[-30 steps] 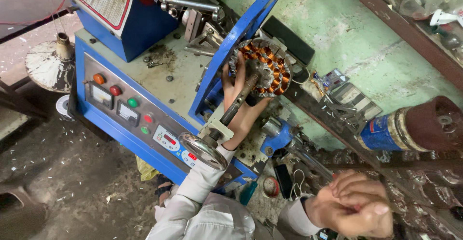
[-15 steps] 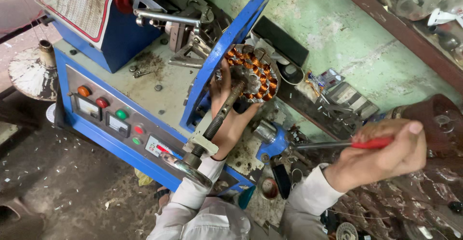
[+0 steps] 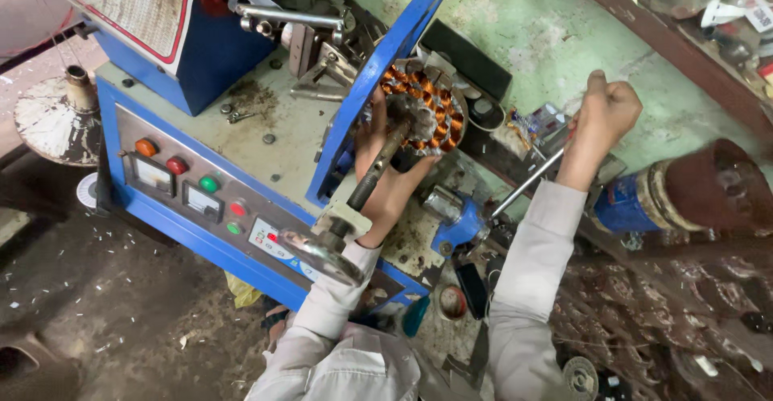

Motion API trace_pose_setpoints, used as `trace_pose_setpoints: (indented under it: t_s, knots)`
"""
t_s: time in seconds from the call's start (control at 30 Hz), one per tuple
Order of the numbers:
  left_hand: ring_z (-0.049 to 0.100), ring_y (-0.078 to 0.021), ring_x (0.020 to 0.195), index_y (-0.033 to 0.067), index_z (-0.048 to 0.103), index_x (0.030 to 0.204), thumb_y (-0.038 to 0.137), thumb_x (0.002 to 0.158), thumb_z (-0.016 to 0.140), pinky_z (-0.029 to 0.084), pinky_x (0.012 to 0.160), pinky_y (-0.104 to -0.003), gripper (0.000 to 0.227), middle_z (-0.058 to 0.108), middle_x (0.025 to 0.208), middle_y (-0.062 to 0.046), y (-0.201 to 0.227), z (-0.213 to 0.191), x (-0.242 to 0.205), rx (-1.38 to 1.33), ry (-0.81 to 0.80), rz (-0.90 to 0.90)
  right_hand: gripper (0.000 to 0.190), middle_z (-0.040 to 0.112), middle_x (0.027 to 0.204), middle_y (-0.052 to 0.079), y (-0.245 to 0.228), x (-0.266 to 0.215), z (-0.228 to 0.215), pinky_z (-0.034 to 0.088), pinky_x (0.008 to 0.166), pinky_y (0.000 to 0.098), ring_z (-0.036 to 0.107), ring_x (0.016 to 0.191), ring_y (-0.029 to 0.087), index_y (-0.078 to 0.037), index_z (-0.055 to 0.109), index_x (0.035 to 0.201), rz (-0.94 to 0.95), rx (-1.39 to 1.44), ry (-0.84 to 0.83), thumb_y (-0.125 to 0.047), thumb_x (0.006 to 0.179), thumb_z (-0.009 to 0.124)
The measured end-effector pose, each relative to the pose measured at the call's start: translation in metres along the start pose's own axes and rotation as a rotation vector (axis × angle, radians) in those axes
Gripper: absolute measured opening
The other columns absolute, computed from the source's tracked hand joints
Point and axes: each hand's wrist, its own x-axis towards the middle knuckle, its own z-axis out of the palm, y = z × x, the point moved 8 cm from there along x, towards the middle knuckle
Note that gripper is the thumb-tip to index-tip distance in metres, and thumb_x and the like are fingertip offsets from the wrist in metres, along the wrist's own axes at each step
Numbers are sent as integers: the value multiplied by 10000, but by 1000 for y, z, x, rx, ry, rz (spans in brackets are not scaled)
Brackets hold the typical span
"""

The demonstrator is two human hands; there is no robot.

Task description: The person operates a motor stator winding machine, manually guiding copper wire into the stator slots while the machine rotates. They repeatedly adjust the stator position and use a tool to secure the wire ends.

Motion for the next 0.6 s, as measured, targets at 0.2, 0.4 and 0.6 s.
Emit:
trace_pose_setpoints:
  t_s: [0.2, 0.4, 0.6]
  knots:
    - [387, -438, 1508, 212, 429, 1543, 241, 676, 1004, 376, 1258, -441, 1041, 325, 1705, -112, 11, -8, 1, 21, 73, 167, 82, 692, 1056, 138, -165, -103, 23, 500, 945, 484, 649, 1046, 294, -18, 662, 1020, -930, -441, 23, -87, 1038, 704]
    - [454, -468, 1416, 100, 254, 1628, 189, 702, 965, 422, 1183, -478, 1171, 453, 1564, -241, 7, -11, -2, -155, 40, 52, 192, 716, 1203, 167, -265, -175, 89, 533, 1100, 450, 661, 1231, 357, 39, 649, 1110, -1112, 70, -918, 1, 929, 701]
    - [543, -462, 1313, 98, 245, 1630, 214, 684, 974, 481, 1100, -442, 1200, 528, 1471, -274, 11, -14, 0, -96, 48, 33, 93, 742, 1057, 142, -270, -185, 106, 586, 950, 390, 741, 1062, 303, 24, 696, 931, -1086, 142, -872, 88, 865, 683]
